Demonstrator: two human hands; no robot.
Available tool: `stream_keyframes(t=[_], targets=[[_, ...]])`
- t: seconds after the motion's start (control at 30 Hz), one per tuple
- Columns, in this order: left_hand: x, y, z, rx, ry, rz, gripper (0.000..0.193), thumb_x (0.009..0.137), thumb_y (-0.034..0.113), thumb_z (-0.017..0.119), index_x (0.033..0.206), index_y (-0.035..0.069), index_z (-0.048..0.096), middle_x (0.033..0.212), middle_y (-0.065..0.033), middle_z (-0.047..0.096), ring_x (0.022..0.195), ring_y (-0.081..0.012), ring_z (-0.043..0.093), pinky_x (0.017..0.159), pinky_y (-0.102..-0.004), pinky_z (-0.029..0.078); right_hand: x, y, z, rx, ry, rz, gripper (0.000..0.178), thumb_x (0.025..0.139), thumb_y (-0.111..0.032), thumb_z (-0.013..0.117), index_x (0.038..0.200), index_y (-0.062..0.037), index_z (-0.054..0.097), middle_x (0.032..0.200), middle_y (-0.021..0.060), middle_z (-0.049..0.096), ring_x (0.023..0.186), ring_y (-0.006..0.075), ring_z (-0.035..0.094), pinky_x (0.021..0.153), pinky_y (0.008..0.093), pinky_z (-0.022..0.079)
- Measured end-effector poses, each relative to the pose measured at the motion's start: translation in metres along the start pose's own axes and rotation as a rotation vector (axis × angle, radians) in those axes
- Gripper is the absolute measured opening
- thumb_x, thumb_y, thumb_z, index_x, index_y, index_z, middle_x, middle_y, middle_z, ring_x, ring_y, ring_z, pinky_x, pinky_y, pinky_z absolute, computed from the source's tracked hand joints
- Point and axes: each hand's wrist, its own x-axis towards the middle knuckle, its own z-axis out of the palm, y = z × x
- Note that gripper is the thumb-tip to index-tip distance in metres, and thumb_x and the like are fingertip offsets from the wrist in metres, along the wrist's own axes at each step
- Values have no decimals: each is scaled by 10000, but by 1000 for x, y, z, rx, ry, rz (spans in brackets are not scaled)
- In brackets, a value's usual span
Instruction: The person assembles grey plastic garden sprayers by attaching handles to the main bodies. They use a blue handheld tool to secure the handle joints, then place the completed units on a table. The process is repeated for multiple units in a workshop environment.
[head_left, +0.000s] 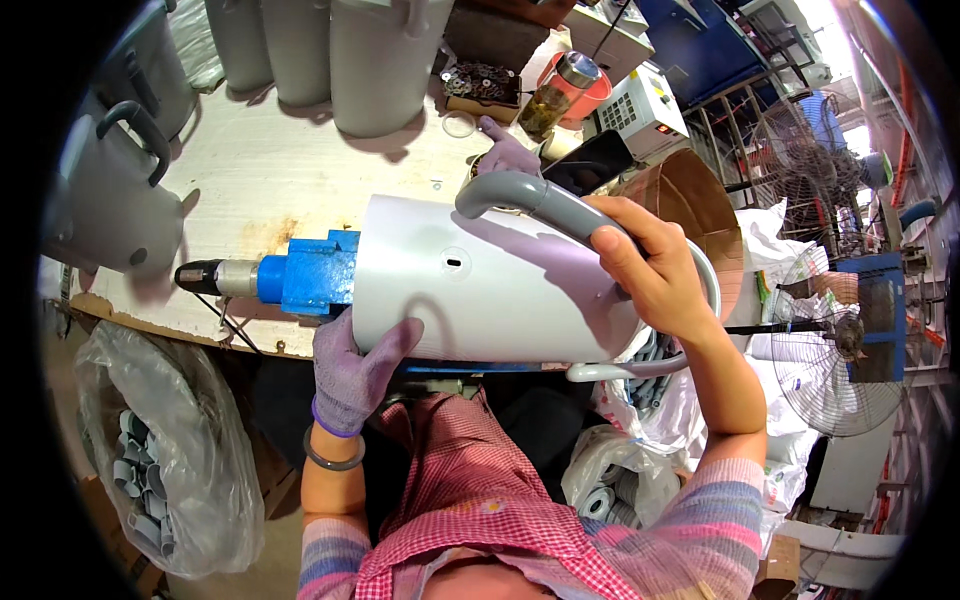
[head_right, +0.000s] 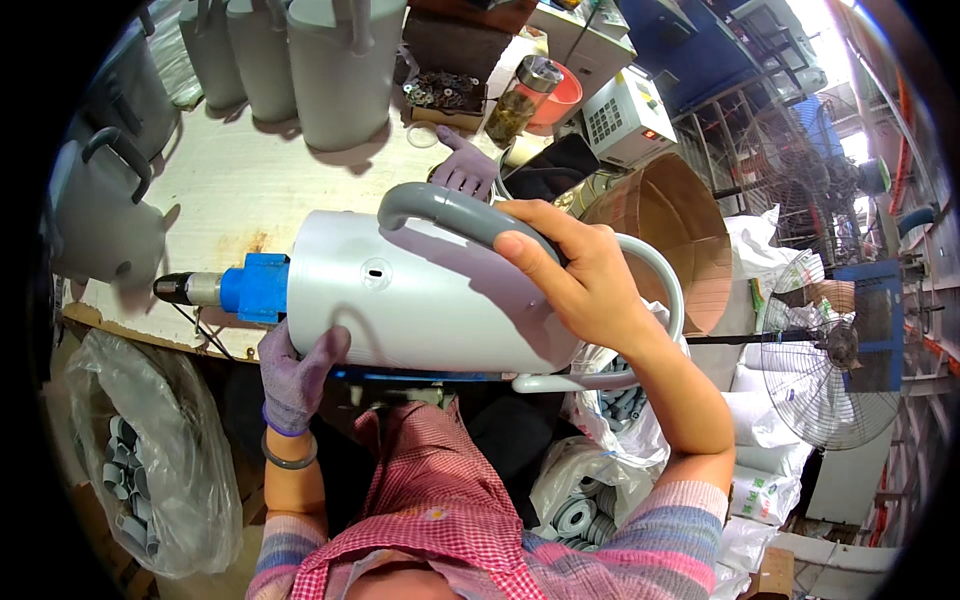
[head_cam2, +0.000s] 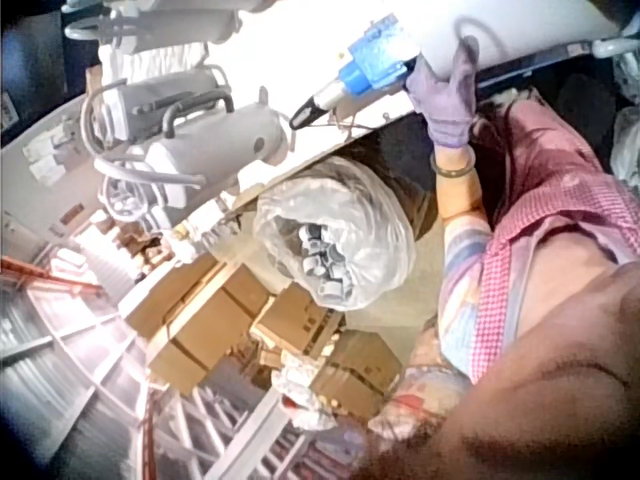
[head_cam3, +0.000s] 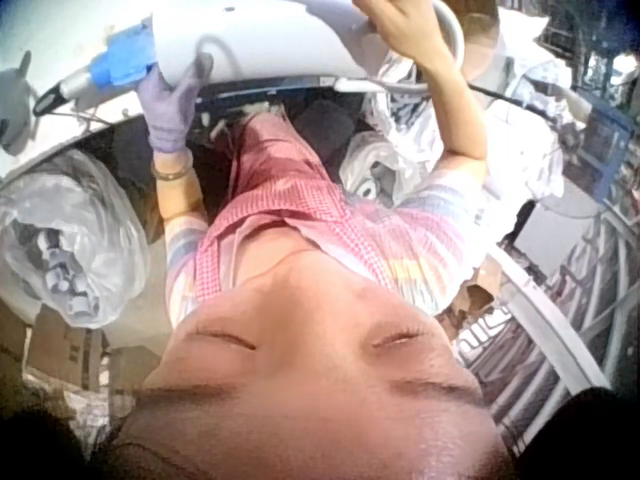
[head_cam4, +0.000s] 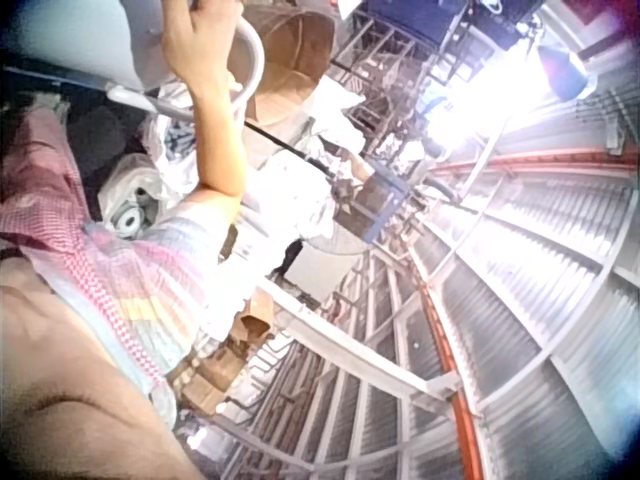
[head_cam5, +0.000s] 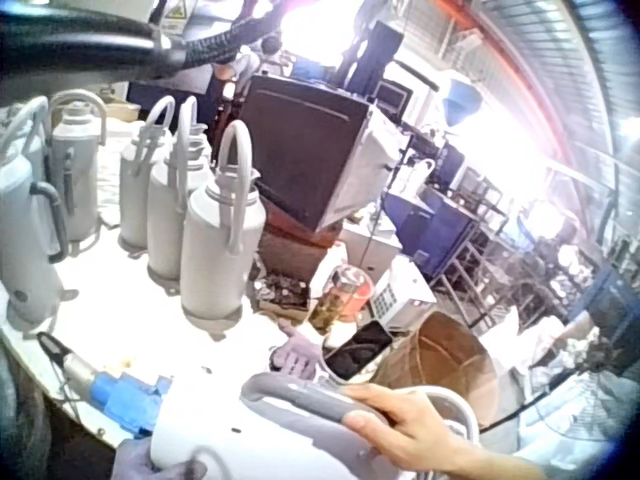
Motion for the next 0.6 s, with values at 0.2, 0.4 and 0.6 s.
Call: stream_keyframes(t=[0.2, 0.4, 0.6], targets=[[-12, 1, 0, 88, -35, 23, 377, 853, 299, 758, 1035, -25, 693, 868, -143, 733, 775, -201, 711, 721, -321, 536, -3, -2, -2, -34, -32, -27, 346, 967, -295, 625, 1182, -24, 634, 771, 99, 649, 687, 111, 588, 653, 268, 474], [-22, 0, -2, -12, 2, 108, 493, 897, 269, 723, 1270, -21, 584, 1145, -156, 673, 984, -194, 657, 860, -316, 521, 13, -38, -1, -192, -185, -110, 414, 960, -408, 608, 1079, -14, 567, 656, 166, 598, 578, 276, 609, 566, 379, 455], [-38, -5, -29, -162, 77, 124, 369, 955, 52, 590, 1319, 0, 566, 1137, -109, 659, 978, -144, 636, 847, -278, 516, -21, -39, -43, -331, -120, -7, 358, 999, -355, 534, 1058, -7, 594, 712, 240, 554, 628, 405, 533, 610, 440, 442]])
